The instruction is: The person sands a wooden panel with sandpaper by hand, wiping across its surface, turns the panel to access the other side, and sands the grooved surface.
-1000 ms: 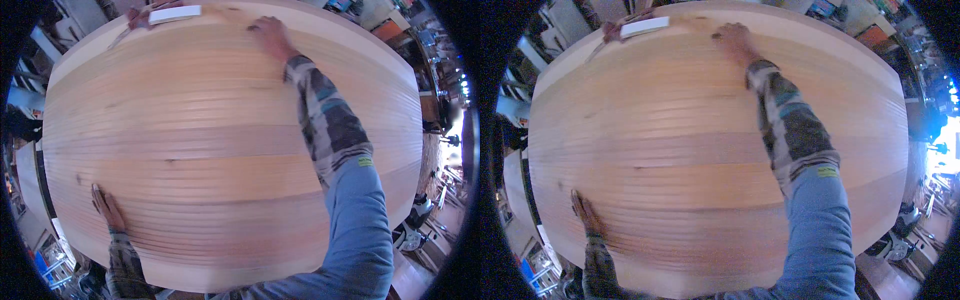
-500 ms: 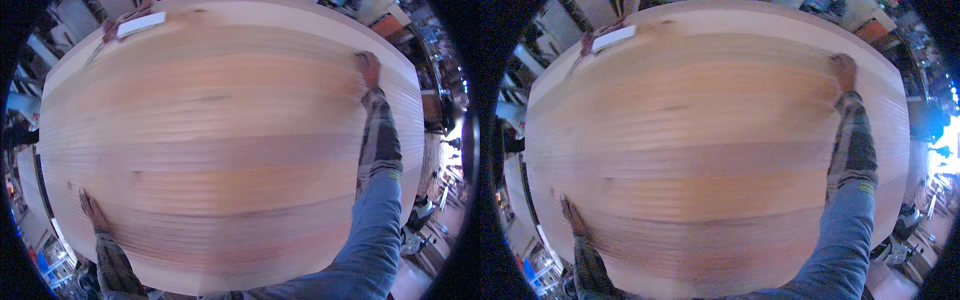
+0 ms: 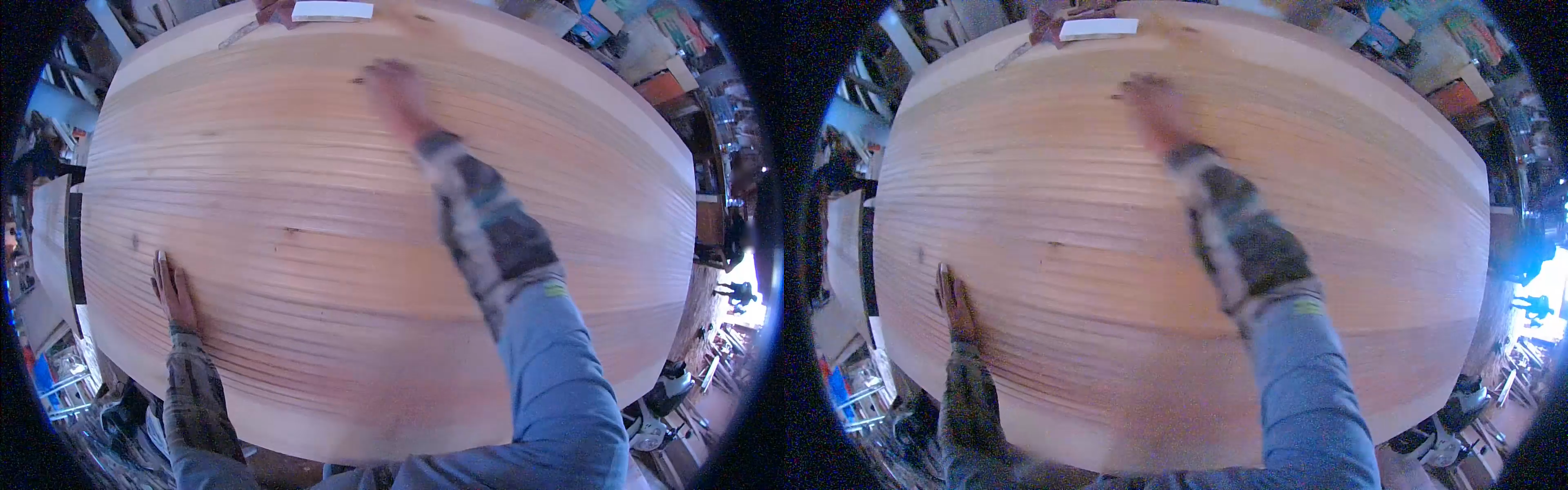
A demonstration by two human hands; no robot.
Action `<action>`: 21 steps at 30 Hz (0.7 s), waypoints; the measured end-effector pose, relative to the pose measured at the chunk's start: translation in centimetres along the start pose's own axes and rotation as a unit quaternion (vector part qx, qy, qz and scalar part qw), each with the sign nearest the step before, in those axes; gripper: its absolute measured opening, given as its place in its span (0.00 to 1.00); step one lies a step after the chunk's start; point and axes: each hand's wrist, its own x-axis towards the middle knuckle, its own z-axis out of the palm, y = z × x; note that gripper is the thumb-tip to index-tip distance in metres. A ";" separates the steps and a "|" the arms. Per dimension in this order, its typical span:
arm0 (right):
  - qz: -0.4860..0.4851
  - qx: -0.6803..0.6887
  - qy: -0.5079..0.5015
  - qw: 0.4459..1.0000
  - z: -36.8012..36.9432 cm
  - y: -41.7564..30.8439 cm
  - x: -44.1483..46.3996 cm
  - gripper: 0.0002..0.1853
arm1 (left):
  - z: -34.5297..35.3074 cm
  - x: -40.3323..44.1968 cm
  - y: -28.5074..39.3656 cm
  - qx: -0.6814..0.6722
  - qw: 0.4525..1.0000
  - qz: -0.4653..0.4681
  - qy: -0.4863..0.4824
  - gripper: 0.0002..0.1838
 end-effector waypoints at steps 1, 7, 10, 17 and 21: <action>-0.005 -0.021 0.009 1.000 2.3 -1.5 1.5 0.10 | 0.4 0.0 -0.8 0.009 1.000 0.007 0.004 0.30; -0.004 -0.102 0.016 0.995 -7.3 9.3 -7.5 0.13 | 0.6 0.1 -1.1 -0.007 1.000 -0.005 0.010 0.30; 0.164 -0.191 -0.085 0.964 -18.2 17.1 -15.3 0.12 | 0.1 0.1 -0.4 -0.001 1.000 0.005 0.004 0.31; 0.169 -0.164 -0.084 0.968 -16.6 15.0 -14.8 0.13 | 0.2 0.0 -0.8 0.010 1.000 0.016 0.016 0.30; 0.023 0.022 -0.019 0.999 -1.8 1.8 -4.8 0.17 | 0.1 0.0 -1.0 0.006 1.000 0.001 0.007 0.30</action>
